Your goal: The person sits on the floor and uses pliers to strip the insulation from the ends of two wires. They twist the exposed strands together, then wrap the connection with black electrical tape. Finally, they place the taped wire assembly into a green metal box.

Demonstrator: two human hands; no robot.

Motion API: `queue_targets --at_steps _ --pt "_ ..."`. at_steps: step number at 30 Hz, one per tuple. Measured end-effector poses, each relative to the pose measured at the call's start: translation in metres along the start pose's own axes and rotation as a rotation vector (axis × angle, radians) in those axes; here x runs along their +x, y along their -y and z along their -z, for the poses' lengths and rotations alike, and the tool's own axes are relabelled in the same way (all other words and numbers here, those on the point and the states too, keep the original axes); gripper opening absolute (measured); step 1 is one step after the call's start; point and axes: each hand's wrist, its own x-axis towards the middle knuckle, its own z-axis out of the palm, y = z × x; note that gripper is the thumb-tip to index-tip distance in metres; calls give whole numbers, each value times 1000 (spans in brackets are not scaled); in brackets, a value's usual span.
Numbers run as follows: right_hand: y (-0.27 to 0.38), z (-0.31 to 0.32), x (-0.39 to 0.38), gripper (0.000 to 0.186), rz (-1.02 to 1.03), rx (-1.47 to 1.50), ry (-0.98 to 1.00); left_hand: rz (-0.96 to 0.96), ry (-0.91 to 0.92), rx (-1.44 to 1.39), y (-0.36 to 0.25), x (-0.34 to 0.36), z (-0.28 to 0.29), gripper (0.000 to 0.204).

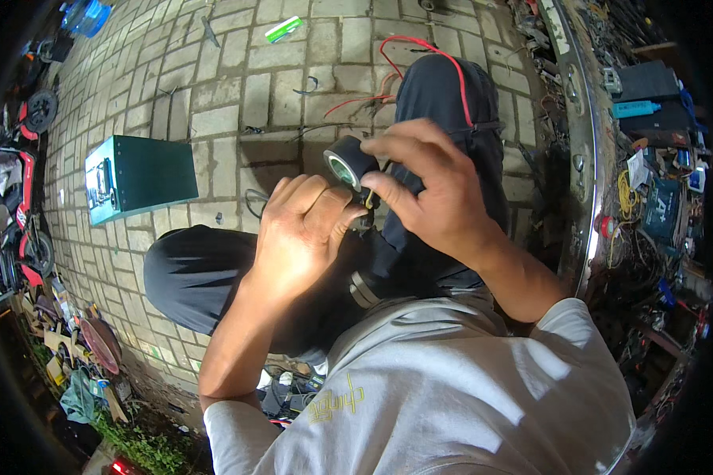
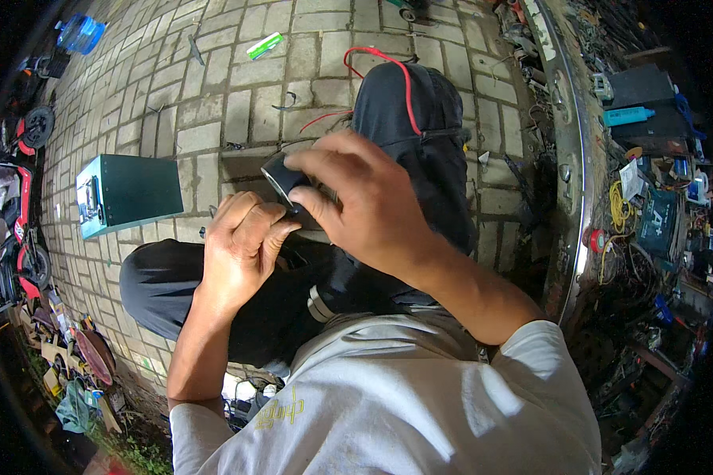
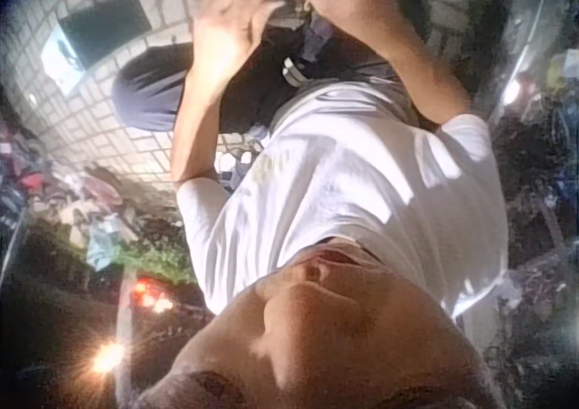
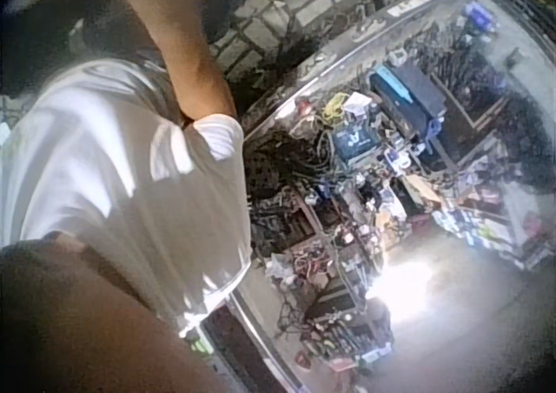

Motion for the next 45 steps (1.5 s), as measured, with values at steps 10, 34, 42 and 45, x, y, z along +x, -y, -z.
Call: queue_targets --at_steps 10,34,42,45 --pt "-5 20 9 36 226 -161 563 114 -25 -185 9 -2 0 16" --pt "-24 14 22 14 226 85 415 785 -119 -1036 -16 14 -3 43" --pt "-26 10 19 18 424 36 317 1038 -68 -791 -1 29 -6 55" --pt "-23 12 18 21 410 34 333 926 -78 -788 2 30 -11 41"
